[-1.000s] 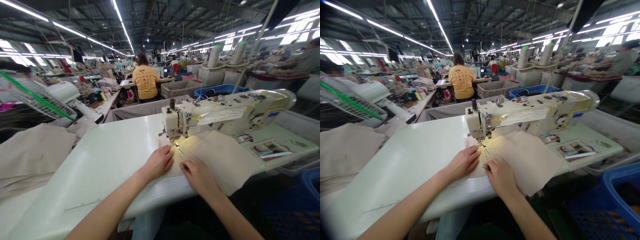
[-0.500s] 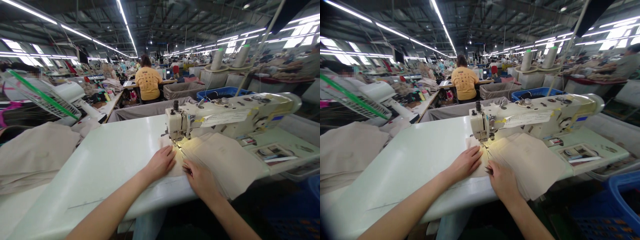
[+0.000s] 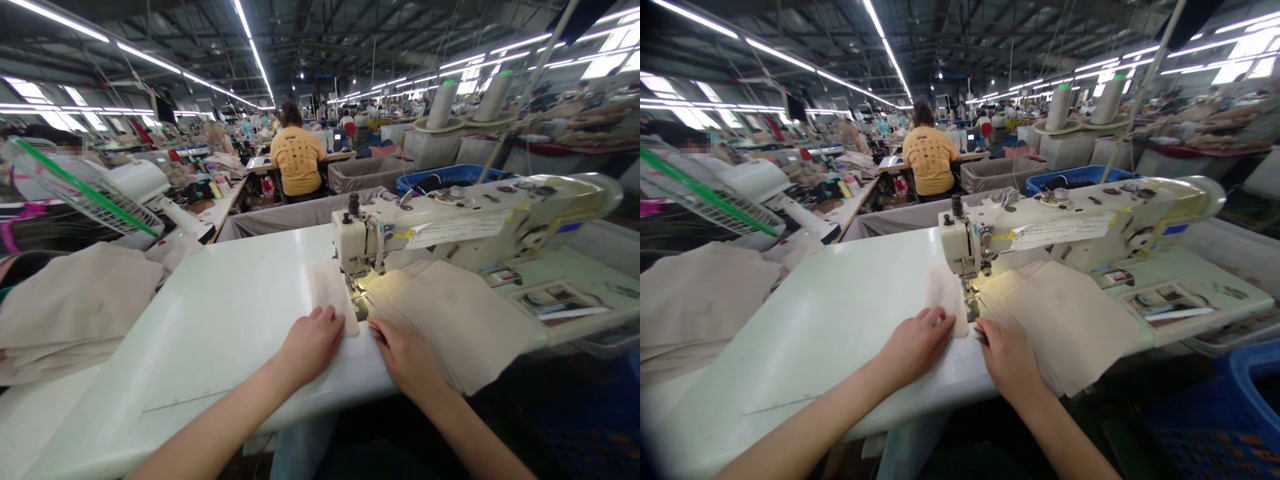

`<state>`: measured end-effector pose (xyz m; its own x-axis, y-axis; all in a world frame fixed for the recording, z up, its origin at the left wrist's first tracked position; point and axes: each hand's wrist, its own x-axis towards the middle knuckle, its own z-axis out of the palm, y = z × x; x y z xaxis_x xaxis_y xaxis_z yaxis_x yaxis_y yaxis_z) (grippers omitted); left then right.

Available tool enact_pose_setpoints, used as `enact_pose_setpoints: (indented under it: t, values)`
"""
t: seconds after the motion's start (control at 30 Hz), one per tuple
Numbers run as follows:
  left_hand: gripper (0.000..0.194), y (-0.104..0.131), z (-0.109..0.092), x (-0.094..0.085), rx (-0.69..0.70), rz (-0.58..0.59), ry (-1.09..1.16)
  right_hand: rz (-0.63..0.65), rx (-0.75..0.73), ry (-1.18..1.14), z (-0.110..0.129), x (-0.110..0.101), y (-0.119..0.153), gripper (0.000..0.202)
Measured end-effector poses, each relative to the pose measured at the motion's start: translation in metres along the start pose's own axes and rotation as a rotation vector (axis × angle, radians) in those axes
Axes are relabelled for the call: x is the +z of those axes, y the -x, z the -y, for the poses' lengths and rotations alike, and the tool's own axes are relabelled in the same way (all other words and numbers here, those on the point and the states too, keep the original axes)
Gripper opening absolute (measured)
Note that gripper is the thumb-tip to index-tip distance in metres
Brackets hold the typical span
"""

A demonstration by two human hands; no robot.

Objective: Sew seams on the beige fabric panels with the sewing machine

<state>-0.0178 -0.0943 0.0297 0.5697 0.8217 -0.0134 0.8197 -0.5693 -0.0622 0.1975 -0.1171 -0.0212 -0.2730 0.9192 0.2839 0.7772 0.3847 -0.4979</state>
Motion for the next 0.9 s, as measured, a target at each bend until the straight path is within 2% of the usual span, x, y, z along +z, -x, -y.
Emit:
enact_pose_setpoints:
  t: [0.1,0.2,0.3,0.37,0.53,0.77,0.9]
  values:
    - [0.033,-0.026,0.025,0.016,-0.136,-0.158,-0.022,-0.061,-0.017,-0.063,0.004,-0.011,0.003,0.034]
    - [0.041,-0.044,0.047,0.034,-0.235,-0.280,0.013,-0.173,0.064,-0.071,-0.004,-0.032,0.008,0.028]
    - [0.042,-0.048,0.056,0.048,-0.198,-0.328,0.060,-0.281,0.215,0.011,-0.024,-0.057,0.017,0.016]
    - [0.040,-0.046,0.057,0.052,-0.159,-0.343,0.096,-0.266,0.280,0.099,-0.037,-0.070,0.025,0.014]
    - [0.041,-0.045,0.056,0.053,-0.152,-0.337,0.108,-0.122,0.300,0.221,-0.048,-0.073,0.039,0.019]
    - [0.041,-0.046,0.056,0.049,-0.157,-0.290,0.087,-0.127,0.306,0.012,-0.059,-0.071,0.038,0.030]
    - [0.036,-0.039,0.046,0.035,-0.162,-0.247,0.062,-0.112,0.282,-0.051,-0.065,-0.077,0.037,0.033]
